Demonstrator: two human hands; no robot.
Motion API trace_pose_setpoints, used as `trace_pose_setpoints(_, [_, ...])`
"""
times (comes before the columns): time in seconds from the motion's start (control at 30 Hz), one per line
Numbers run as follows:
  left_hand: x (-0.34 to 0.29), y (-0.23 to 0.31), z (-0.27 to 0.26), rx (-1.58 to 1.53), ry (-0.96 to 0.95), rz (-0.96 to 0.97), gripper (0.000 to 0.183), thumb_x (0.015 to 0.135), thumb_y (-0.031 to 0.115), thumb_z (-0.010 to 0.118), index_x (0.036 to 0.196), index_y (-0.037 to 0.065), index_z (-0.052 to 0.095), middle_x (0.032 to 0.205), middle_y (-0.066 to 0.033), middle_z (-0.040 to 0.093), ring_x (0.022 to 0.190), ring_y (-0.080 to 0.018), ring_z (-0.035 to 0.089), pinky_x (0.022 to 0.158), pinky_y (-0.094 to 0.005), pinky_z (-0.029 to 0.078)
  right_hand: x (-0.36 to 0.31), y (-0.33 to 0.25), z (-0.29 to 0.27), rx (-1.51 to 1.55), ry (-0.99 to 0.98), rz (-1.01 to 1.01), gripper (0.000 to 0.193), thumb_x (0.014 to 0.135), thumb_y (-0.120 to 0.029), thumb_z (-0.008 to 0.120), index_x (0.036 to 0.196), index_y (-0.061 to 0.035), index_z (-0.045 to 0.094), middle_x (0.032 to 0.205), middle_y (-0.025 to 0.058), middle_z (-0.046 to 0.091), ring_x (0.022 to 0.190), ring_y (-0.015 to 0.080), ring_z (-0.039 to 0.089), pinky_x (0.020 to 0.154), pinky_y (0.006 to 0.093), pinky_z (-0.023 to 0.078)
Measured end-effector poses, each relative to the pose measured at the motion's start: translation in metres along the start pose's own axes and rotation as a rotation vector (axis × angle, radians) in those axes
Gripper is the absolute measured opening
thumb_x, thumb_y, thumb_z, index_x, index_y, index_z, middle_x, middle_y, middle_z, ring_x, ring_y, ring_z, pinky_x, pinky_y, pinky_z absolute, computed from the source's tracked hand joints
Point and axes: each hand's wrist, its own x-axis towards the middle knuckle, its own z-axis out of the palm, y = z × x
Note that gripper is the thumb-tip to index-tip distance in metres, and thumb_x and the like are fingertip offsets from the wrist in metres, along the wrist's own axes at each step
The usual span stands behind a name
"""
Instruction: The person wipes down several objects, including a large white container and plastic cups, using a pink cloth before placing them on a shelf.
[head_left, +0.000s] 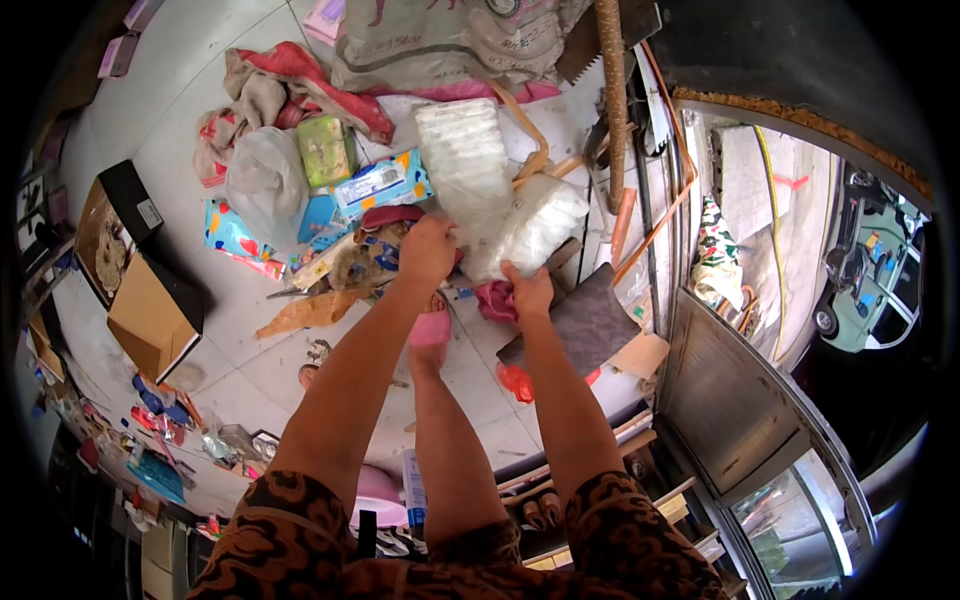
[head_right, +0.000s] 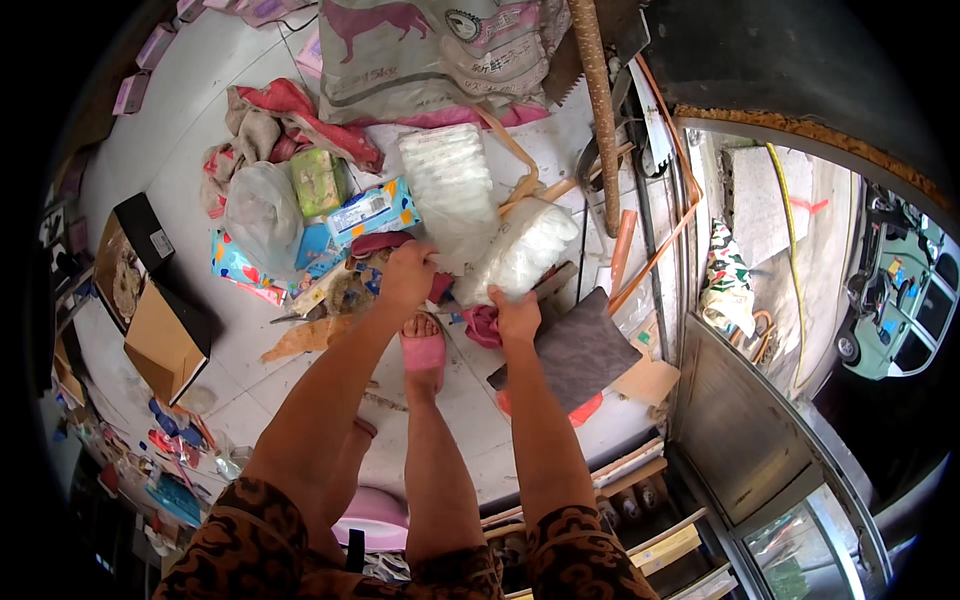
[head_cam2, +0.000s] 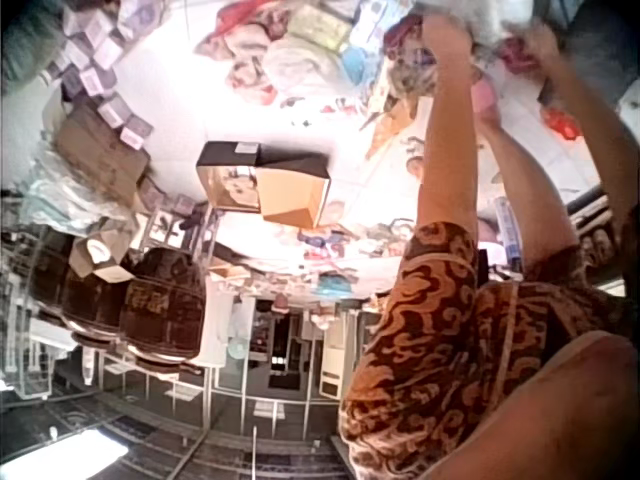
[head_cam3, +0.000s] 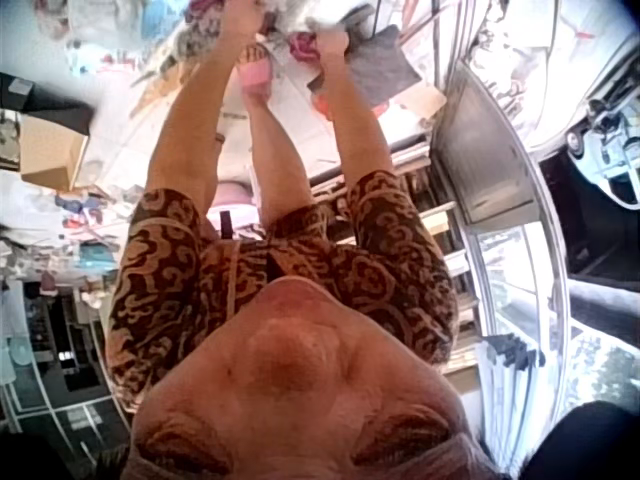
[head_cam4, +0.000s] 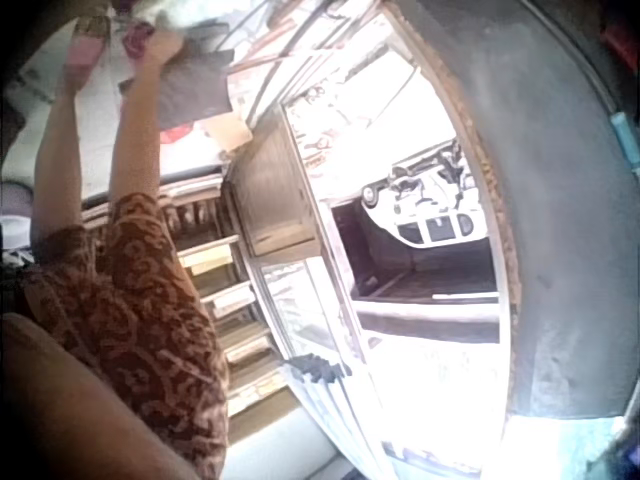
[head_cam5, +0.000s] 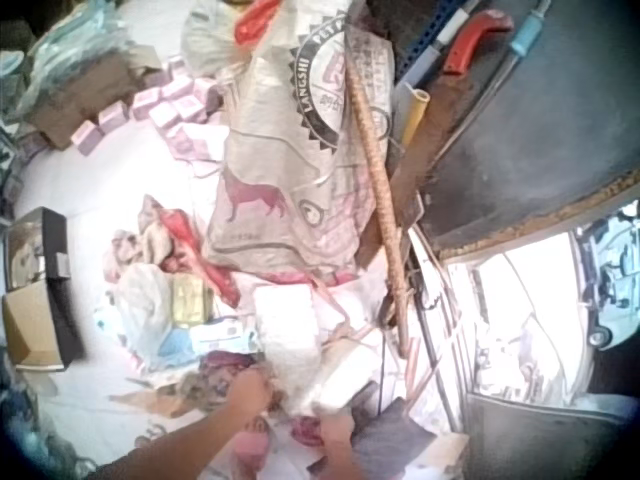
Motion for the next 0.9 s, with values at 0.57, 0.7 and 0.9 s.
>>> trace_pose_setpoints(0.57, [-0.373, 0.023, -0.268, -1.512, 0.144, -0.161, 0.021, 0.087, 0.015, 0.053, 0.099, -0.001, 0.058, 0.104, -0.0084, 0.061, 0.099, -0.0162, 0.055, 0.089, -0.0301, 0.04, -0.22, -0.092, -0.272, 0.444, -0.796, 0.676, 0.058, 0.078, -0.02, 0.072, 0.124, 0.0021, 0.044, 0.099, 0.0106, 0.061, 0.082, 0.0187, 0.062, 0.066, 0.0293, 0.053])
trace_pose_setpoints(0.7, [-0.445, 0.041, -0.299, -1.436, 0.696, -0.633, 0.01, 0.087, 0.014, 0.052, 0.081, 0.006, 0.052, 0.076, 0.0004, 0.055, 0.068, -0.0092, 0.05, 0.063, -0.0227, 0.039, -0.269, -0.146, -0.308, 0.473, -0.891, 0.562, 0.058, 0.079, -0.019, 0.069, 0.126, 0.0033, 0.042, 0.109, 0.0134, 0.059, 0.093, 0.0224, 0.06, 0.079, 0.0334, 0.052])
trace_pose_setpoints(0.9, [-0.614, -0.021, -0.288, -1.278, 1.045, -0.702, 0.015, 0.084, 0.014, 0.058, 0.072, 0.009, 0.05, 0.065, 0.0048, 0.053, 0.056, -0.005, 0.045, 0.052, -0.02, 0.034, -0.292, -0.198, -0.339, 0.243, -1.071, 0.505, 0.055, 0.082, -0.021, 0.066, 0.125, 0.0038, 0.042, 0.108, 0.016, 0.059, 0.09, 0.0266, 0.062, 0.077, 0.0364, 0.053])
